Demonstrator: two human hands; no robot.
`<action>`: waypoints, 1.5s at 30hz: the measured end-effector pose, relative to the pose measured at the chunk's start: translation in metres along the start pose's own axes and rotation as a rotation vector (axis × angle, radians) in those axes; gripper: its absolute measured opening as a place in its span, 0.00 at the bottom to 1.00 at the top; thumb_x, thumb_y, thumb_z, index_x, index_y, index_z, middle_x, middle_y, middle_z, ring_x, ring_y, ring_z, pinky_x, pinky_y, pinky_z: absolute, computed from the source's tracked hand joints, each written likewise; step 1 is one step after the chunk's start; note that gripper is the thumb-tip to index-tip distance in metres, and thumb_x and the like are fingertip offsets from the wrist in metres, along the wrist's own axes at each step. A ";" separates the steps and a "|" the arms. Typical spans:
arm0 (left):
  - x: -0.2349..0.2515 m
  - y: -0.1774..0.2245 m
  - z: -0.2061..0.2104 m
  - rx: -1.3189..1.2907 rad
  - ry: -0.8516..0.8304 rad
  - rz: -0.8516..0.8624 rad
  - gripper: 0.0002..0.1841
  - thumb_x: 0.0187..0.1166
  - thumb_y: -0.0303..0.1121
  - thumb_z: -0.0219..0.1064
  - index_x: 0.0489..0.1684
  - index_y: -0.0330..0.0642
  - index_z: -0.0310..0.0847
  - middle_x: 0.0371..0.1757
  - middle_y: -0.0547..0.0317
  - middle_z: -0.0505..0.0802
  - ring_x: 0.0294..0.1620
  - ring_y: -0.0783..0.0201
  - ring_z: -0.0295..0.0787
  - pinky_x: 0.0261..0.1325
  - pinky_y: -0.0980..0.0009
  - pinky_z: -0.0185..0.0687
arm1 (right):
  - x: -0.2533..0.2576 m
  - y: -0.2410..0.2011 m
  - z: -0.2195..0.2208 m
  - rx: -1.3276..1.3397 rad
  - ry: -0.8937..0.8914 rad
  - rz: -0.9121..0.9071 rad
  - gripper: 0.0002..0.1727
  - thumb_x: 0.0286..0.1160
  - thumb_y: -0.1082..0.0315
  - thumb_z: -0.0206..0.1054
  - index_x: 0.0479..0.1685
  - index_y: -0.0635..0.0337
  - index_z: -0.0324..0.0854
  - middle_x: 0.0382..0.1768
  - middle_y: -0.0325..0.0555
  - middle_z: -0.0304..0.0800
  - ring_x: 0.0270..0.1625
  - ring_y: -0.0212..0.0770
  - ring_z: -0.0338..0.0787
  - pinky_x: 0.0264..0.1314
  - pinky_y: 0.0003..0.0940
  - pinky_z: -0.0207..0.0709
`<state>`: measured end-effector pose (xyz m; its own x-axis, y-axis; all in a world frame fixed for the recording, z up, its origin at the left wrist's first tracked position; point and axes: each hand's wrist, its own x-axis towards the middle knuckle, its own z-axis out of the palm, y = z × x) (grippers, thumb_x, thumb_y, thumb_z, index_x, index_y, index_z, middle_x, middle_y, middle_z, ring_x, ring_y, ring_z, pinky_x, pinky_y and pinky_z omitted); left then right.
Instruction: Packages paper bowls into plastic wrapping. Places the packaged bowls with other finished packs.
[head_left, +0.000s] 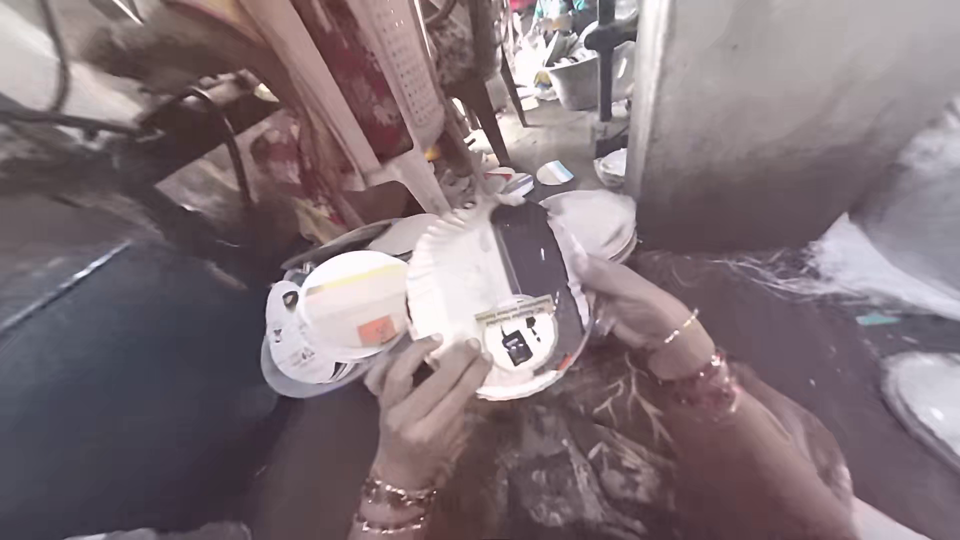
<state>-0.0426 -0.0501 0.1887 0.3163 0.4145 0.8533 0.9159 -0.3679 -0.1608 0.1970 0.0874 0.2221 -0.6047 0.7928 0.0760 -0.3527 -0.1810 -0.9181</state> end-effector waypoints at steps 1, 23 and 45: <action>-0.004 0.004 0.004 0.024 0.008 0.000 0.10 0.85 0.34 0.63 0.42 0.59 0.91 0.54 0.76 0.95 0.69 0.68 0.78 0.76 0.65 0.55 | -0.002 0.002 0.001 -0.002 0.061 0.025 0.09 0.84 0.61 0.59 0.52 0.54 0.78 0.33 0.31 0.88 0.38 0.21 0.88 0.46 0.20 0.84; 0.020 0.052 -0.016 -0.630 0.370 -0.577 0.29 0.75 0.46 0.76 0.76 0.58 0.76 0.62 0.80 0.89 0.61 0.80 0.86 0.66 0.79 0.82 | -0.018 0.042 0.001 -0.346 -0.033 -1.009 0.16 0.83 0.57 0.65 0.67 0.36 0.82 0.58 0.11 0.89 0.60 0.13 0.86 0.64 0.15 0.81; 0.014 0.016 0.029 -1.006 -0.290 -1.033 0.46 0.70 0.43 0.76 0.89 0.35 0.58 0.76 0.49 0.83 0.70 0.68 0.83 0.73 0.71 0.80 | -0.044 0.052 0.002 0.299 0.287 -0.213 0.22 0.90 0.73 0.31 0.43 0.53 0.75 0.31 0.31 0.88 0.38 0.20 0.88 0.44 0.17 0.85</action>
<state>-0.0167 -0.0255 0.1835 -0.2088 0.9514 0.2263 0.2458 -0.1729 0.9538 0.2037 0.0417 0.1723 -0.2888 0.9520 0.1012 -0.6633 -0.1227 -0.7382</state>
